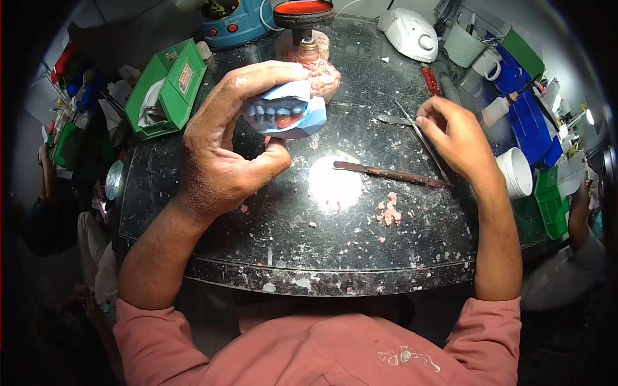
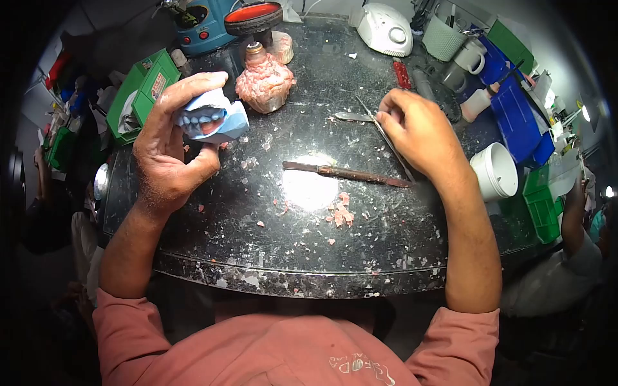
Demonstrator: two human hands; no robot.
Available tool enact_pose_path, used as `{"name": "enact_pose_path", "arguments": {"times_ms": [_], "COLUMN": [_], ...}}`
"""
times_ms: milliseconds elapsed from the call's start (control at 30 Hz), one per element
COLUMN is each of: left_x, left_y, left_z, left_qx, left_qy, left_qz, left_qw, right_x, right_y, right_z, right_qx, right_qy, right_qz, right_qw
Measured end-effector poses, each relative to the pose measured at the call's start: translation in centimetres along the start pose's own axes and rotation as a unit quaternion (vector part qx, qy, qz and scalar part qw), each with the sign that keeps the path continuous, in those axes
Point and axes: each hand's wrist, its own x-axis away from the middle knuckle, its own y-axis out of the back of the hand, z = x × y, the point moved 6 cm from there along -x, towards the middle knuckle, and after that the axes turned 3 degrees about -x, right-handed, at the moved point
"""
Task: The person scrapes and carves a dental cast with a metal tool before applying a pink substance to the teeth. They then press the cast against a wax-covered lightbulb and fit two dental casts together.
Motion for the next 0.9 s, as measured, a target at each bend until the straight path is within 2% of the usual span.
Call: {"name": "enact_pose_path", "arguments": {"times_ms": [100,167,233,300,333,367,433,567,667,733,900], "left_x": [0.1,0.1,0.1,0.1,0.1,0.1,0.1,0.1,0.1,0.0,0.1], "left_y": [-0.1,0.0,-0.1,-0.2,-0.2,-0.2,-0.2,-0.1,-0.1,-0.1,-0.2], "left_z": [0.1,0.0,-0.1,-0.2,-0.2,-0.2,-0.3,-0.5,-0.5,-0.5,-0.4], "left_qx": [0.004,-0.004,-0.012,0.006,0.005,0.002,0.0,-0.013,-0.019,-0.023,-0.018], "left_qy": [-0.015,-0.012,-0.009,-0.013,-0.012,-0.019,-0.024,-0.026,-0.023,-0.025,-0.009], "left_qz": [-0.001,0.003,0.005,0.002,0.002,0.003,0.006,0.007,0.012,0.017,0.019], "left_qw": [1.0,1.0,1.0,1.0,1.0,1.0,1.0,1.0,0.999,0.999,1.0], "right_x": [-0.1,-0.2,-0.5,-0.8,-0.7,-0.7,-0.5,-0.4,-0.4,-0.4,-0.1], "right_y": [-0.2,-0.3,0.3,0.0,-0.2,-0.6,-0.6,-0.7,-0.5,-0.8,-0.8], "right_z": [-1.0,-1.9,-1.9,-2.6,-2.8,-2.8,-1.9,-1.7,-1.9,-2.3,-1.5], "right_qx": [0.008,0.062,0.034,0.011,-0.018,-0.018,-0.1,-0.055,-0.015,-0.092,-0.073], "right_qy": [0.041,0.107,0.073,0.004,-0.008,-0.007,0.05,0.099,0.051,-0.026,-0.019], "right_qz": [-0.045,-0.084,-0.067,-0.008,-0.016,-0.015,-0.072,-0.028,0.0,0.028,0.023], "right_qw": [0.998,0.989,0.994,1.0,1.0,1.0,0.991,0.993,0.999,0.995,0.997]}}
